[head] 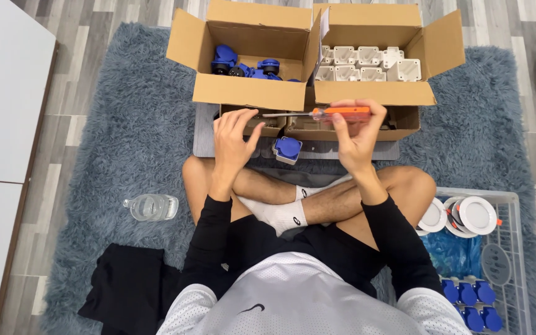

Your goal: Assembling and inspecting electrical components using a screwdriver while sitting on the floor

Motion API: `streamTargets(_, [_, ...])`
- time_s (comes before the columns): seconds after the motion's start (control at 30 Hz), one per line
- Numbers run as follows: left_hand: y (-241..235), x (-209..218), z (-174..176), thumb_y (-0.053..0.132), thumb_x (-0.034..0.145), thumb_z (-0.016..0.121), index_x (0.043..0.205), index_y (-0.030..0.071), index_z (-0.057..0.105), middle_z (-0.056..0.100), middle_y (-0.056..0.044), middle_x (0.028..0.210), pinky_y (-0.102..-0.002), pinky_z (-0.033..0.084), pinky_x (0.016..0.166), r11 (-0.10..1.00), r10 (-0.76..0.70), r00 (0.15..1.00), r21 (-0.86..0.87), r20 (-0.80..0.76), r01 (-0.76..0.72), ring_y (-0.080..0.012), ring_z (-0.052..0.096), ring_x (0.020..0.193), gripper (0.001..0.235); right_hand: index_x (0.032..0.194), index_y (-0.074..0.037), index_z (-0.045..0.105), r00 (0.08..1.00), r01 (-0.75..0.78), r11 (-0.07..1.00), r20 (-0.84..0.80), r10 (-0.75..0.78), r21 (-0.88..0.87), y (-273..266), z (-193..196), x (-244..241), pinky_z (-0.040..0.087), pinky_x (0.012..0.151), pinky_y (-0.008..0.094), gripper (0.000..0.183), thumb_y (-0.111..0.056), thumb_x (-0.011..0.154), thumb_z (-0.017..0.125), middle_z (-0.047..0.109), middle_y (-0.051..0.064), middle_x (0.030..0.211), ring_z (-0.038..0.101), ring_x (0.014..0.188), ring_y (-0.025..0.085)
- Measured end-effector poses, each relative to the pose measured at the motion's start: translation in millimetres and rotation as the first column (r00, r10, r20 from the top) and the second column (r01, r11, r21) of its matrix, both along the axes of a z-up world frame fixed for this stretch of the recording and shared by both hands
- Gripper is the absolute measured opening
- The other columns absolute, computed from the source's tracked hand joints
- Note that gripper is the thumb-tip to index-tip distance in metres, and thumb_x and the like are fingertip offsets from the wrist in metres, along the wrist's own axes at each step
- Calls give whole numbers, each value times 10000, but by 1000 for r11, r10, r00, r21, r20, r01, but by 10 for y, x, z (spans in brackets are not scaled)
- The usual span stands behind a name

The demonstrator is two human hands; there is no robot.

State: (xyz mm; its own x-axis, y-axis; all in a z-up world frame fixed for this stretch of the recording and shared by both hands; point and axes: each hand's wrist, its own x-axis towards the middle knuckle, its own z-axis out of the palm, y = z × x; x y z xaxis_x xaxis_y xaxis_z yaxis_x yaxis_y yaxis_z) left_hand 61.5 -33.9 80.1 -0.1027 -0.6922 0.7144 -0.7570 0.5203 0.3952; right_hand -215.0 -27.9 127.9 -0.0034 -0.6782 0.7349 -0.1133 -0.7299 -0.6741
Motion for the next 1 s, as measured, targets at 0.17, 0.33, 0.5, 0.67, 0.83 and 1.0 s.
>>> streamTargets(0.17, [-33, -9, -48, 152, 1037, 810, 1243, 192, 795, 772, 12, 1119, -370, 523, 925, 994, -98, 982, 39, -162, 106, -218, 744, 1080, 210, 1417, -73, 289, 995, -44, 998, 93, 40, 37, 17, -40, -91, 654, 865, 415, 381, -26, 1165, 571, 651, 264, 1258, 740, 1058, 338])
streamTargets(0.33, [-47, 2, -34, 130, 1031, 821, 1231, 178, 797, 795, -6, 1145, -364, 557, 916, 985, -150, 956, 50, -254, 168, -237, 773, 1094, 207, 1422, -94, 284, 982, -75, 994, 176, 60, 75, 14, -94, -136, 663, 865, 422, 378, -55, 1175, 568, 638, 285, 1257, 740, 1030, 338])
streamTargets(0.5, [38, -45, 166, 46, 1036, 786, 1151, 97, 783, 832, -87, 1149, -385, 606, 909, 956, -236, 887, 69, -397, 285, -301, 801, 1072, 126, 1411, -107, 307, 968, -67, 990, 247, 36, 120, 36, -84, -128, 667, 844, 401, 373, -63, 1167, 586, 650, 275, 1246, 742, 1024, 303])
streamTargets(0.67, [40, -13, 173, 55, 1024, 800, 1138, 109, 794, 831, -75, 1096, -376, 625, 882, 946, -259, 870, 71, -420, 316, -273, 811, 1024, 127, 1412, -115, 314, 950, -91, 988, 307, 49, 125, 37, -123, -191, 674, 834, 391, 379, -74, 1165, 599, 662, 283, 1242, 746, 1006, 298])
streamTargets(0.83, [58, -7, 194, 80, 1038, 805, 1142, 117, 818, 801, -73, 1038, -369, 625, 842, 951, -267, 880, 43, -392, 307, -251, 790, 929, 111, 1409, -114, 322, 956, -86, 989, 288, 48, 119, 52, -86, -244, 667, 831, 384, 370, -73, 1164, 595, 670, 279, 1225, 744, 1004, 285])
streamTargets(1.0, [63, -15, 168, 104, 1034, 820, 1126, 126, 840, 788, -66, 991, -356, 620, 800, 950, -276, 878, 29, -392, 312, -233, 775, 866, 96, 1395, -102, 319, 965, -95, 991, 254, 69, 91, 15, -122, -365, 647, 869, 385, 371, -80, 1159, 605, 666, 306, 1230, 727, 1043, 299])
